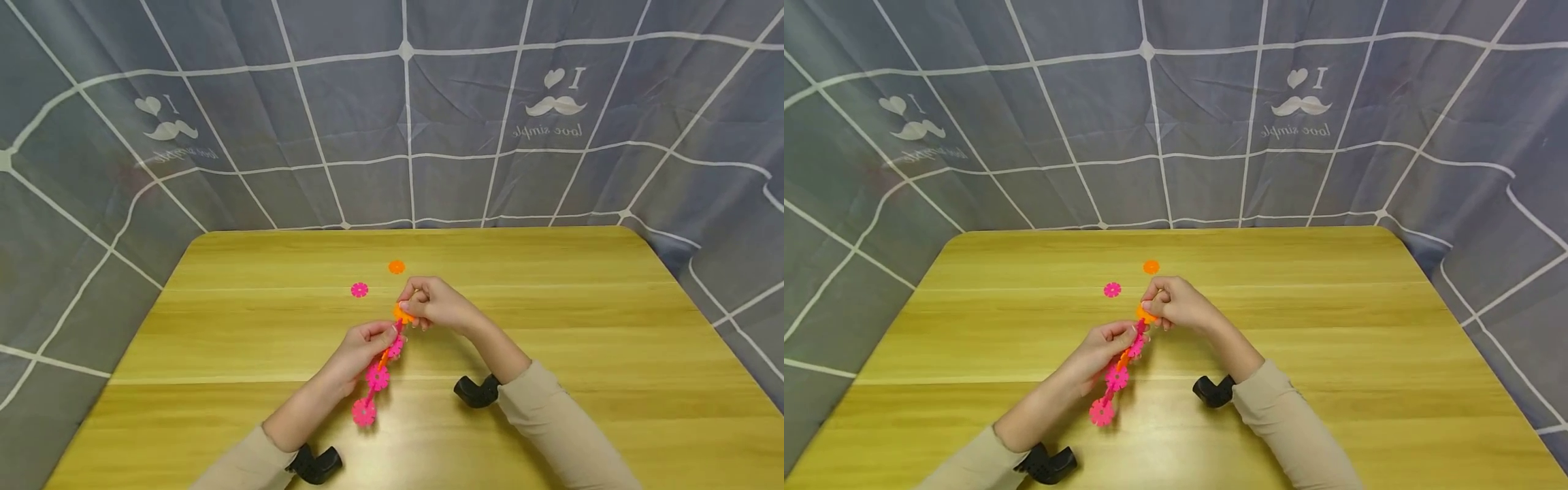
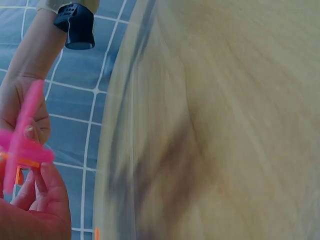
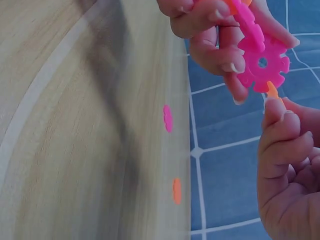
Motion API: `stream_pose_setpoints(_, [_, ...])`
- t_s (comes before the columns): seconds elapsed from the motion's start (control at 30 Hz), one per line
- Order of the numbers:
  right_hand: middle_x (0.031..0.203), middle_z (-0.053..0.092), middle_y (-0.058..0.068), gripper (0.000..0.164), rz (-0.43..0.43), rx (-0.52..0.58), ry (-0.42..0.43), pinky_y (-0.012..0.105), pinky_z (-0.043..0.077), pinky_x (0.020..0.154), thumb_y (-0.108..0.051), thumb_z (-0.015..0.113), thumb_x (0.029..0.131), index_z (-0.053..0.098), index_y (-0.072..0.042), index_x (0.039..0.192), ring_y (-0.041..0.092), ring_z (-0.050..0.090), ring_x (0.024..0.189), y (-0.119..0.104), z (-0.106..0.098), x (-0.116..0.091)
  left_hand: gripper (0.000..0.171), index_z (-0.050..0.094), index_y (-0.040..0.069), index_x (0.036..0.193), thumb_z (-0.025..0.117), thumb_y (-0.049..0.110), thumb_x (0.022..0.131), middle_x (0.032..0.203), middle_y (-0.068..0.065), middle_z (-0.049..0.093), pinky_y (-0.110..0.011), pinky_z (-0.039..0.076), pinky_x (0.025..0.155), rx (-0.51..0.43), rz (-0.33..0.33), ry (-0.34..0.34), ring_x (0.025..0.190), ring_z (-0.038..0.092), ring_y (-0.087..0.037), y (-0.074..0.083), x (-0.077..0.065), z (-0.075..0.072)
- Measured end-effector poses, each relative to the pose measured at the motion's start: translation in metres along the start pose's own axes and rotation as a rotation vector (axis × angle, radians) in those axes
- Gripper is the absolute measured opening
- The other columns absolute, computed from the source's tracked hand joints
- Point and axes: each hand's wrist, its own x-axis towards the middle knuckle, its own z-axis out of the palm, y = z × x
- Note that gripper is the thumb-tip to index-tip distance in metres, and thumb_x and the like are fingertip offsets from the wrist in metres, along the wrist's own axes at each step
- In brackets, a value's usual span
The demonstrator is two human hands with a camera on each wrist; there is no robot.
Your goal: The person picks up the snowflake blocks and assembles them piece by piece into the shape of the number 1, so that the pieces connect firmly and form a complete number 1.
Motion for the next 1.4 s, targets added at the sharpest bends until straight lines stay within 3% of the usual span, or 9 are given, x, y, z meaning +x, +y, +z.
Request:
stream_pose_setpoints(0.2, [0.058, 0.053, 0.004, 0.005, -0.026, 0.062, 0.014, 0.022, 0.041, 0.045, 0.002, 0.053, 0.092, 0.051, 0.006, 0.091, 0.012, 0.046, 0.046, 0.004, -0.001, -0.006, 0.037, 0.053, -0.017, 0.118, 0.054, 0.012, 0.095, 0.084, -0.002, 0.068, -0.014, 0.045, 0.06, -0.025, 0.027, 0.032, 0.065, 0.055, -0.003, 0.0, 0.0, 0.007])
stream_pose_setpoints(0.33, [0.057, 0.052, 0.004, 0.005, -0.021, 0.103, 0.055, 0.022, 0.039, 0.045, 0.002, 0.053, 0.091, 0.05, 0.006, 0.09, 0.011, 0.043, 0.045, 0.008, 0.002, -0.011, 0.035, 0.056, -0.016, 0.115, 0.057, 0.011, 0.093, 0.087, -0.005, 0.069, -0.016, 0.047, 0.065, -0.001, 0.033, 0.059, 0.069, 0.057, -0.004, 0.0, 0.001, 0.011])
stream_pose_setpoints(0.47, [0.057, 0.052, 0.005, 0.006, -0.012, 0.127, 0.078, 0.021, 0.039, 0.044, 0.002, 0.053, 0.091, 0.051, 0.007, 0.091, 0.011, 0.043, 0.044, 0.012, 0.006, -0.013, 0.033, 0.058, -0.016, 0.112, 0.058, 0.01, 0.092, 0.086, -0.005, 0.07, -0.018, 0.047, 0.068, 0.014, 0.031, 0.081, 0.074, 0.058, -0.005, -0.002, 0.001, 0.013])
stream_pose_setpoints(0.7, [0.055, 0.053, 0.004, 0.006, -0.017, 0.164, 0.116, 0.02, 0.041, 0.044, 0.002, 0.054, 0.091, 0.052, 0.007, 0.089, 0.01, 0.044, 0.042, 0.013, 0.008, -0.015, 0.032, 0.058, -0.016, 0.11, 0.06, 0.01, 0.091, 0.078, 0.002, 0.068, -0.016, 0.045, 0.06, -0.056, 0.021, 0.081, 0.067, 0.056, -0.005, -0.002, 0.003, 0.015])
stream_pose_setpoints(0.87, [0.056, 0.054, 0.004, 0.006, -0.025, 0.185, 0.116, 0.02, 0.044, 0.046, 0.002, 0.053, 0.092, 0.053, 0.007, 0.09, 0.009, 0.045, 0.042, 0.01, 0.009, -0.014, 0.03, 0.058, -0.017, 0.11, 0.06, 0.007, 0.091, 0.08, 0.0, 0.069, -0.015, 0.048, 0.062, -0.077, 0.026, 0.112, 0.069, 0.059, -0.004, 0.001, 0.003, 0.015])
stream_pose_setpoints(1.1, [0.057, 0.055, 0.003, 0.01, -0.019, 0.208, 0.146, 0.018, 0.037, 0.042, 0.001, 0.054, 0.092, 0.055, 0.01, 0.097, 0.009, 0.05, 0.044, 0.011, 0.008, -0.014, 0.031, 0.055, -0.017, 0.113, 0.059, 0.005, 0.091, 0.082, 0.0, 0.068, -0.016, 0.05, 0.066, -0.087, 0.019, 0.112, 0.072, 0.061, -0.004, 0.001, 0.006, 0.012])
stream_pose_setpoints(1.3, [0.063, 0.06, 0.004, 0.021, -0.01, 0.208, 0.103, 0.016, 0.042, 0.046, 0.002, 0.053, 0.092, 0.053, 0.014, 0.109, 0.009, 0.054, 0.049, 0.015, 0.002, -0.014, 0.036, 0.052, -0.014, 0.121, 0.059, 0.004, 0.091, 0.096, -0.013, 0.069, -0.016, 0.051, 0.07, -0.121, -0.005, 0.113, 0.077, 0.063, -0.005, 0.002, 0.01, 0.01])
stream_pose_setpoints(1.4, [0.068, 0.061, 0.008, 0.026, -0.006, 0.225, 0.068, 0.018, 0.047, 0.05, 0.002, 0.052, 0.093, 0.051, 0.015, 0.116, 0.01, 0.056, 0.053, 0.018, -0.002, -0.015, 0.039, 0.049, -0.011, 0.127, 0.058, 0.003, 0.091, 0.096, -0.012, 0.068, -0.016, 0.052, 0.071, -0.155, -0.007, 0.101, 0.078, 0.064, -0.005, 0.003, 0.011, 0.009])
